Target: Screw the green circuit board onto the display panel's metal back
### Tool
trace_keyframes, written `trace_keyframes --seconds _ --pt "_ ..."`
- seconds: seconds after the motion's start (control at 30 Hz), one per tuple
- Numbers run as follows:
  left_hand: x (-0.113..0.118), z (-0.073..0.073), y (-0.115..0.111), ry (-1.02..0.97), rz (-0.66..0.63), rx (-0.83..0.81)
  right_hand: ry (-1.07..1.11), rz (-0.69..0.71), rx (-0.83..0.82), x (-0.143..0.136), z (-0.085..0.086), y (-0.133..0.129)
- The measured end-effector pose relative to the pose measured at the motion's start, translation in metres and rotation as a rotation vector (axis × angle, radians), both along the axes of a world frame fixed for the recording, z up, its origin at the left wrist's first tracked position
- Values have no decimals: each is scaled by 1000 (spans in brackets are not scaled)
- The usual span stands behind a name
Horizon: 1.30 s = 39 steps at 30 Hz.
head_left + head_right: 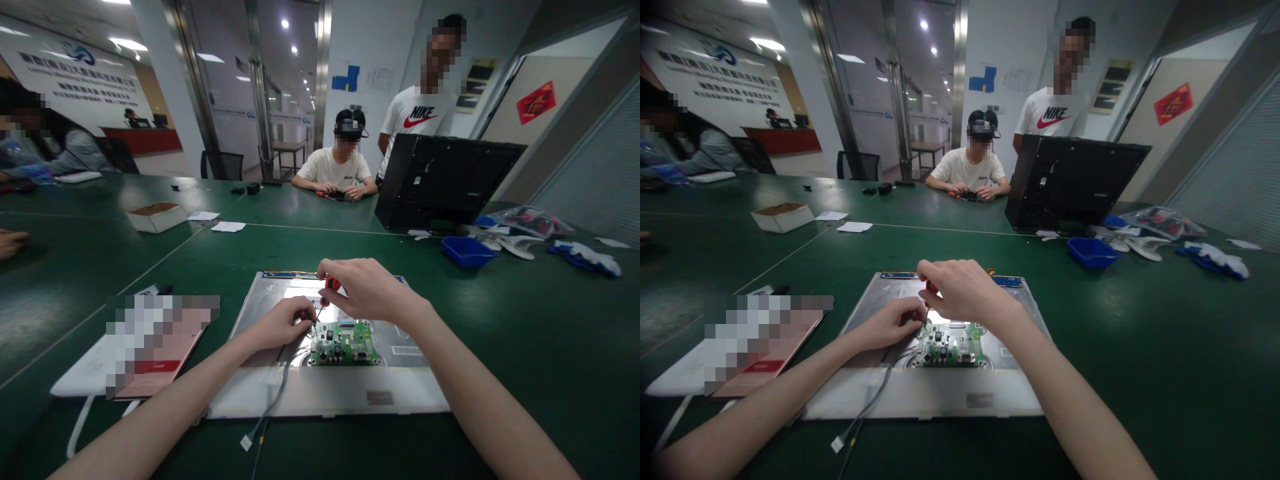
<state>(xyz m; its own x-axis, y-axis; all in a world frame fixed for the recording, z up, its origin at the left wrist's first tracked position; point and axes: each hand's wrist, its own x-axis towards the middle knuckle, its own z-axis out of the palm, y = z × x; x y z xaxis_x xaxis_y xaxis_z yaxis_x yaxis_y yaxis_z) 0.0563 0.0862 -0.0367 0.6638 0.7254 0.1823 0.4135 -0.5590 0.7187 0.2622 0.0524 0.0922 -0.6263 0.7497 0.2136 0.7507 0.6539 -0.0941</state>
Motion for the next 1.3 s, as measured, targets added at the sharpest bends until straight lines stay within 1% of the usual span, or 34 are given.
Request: trace_keyframes --seconds 0.17,0.37,0.43,0.83,1.07,1.13,1.3 --pt "-1 -3 1 -1 -5 6 -19 -19 15 0 -1 0" --pt "-1 -6 2 -7 -8 13 34 85 -12 3 0 -2" --pt "-1 -4 2 -1 -7 10 39 92 -15 4 0 -2" --pt "-1 1 0 18 -2 -7 -34 -17 13 -1 0 -1" --pt "0 -1 1 23 7 0 -59 -32 35 0 -1 1" --pt "0 -1 1 23 8 3 -43 -16 21 1 0 0" --pt "0 -3 2 3 -5 2 18 76 -16 2 3 -5"
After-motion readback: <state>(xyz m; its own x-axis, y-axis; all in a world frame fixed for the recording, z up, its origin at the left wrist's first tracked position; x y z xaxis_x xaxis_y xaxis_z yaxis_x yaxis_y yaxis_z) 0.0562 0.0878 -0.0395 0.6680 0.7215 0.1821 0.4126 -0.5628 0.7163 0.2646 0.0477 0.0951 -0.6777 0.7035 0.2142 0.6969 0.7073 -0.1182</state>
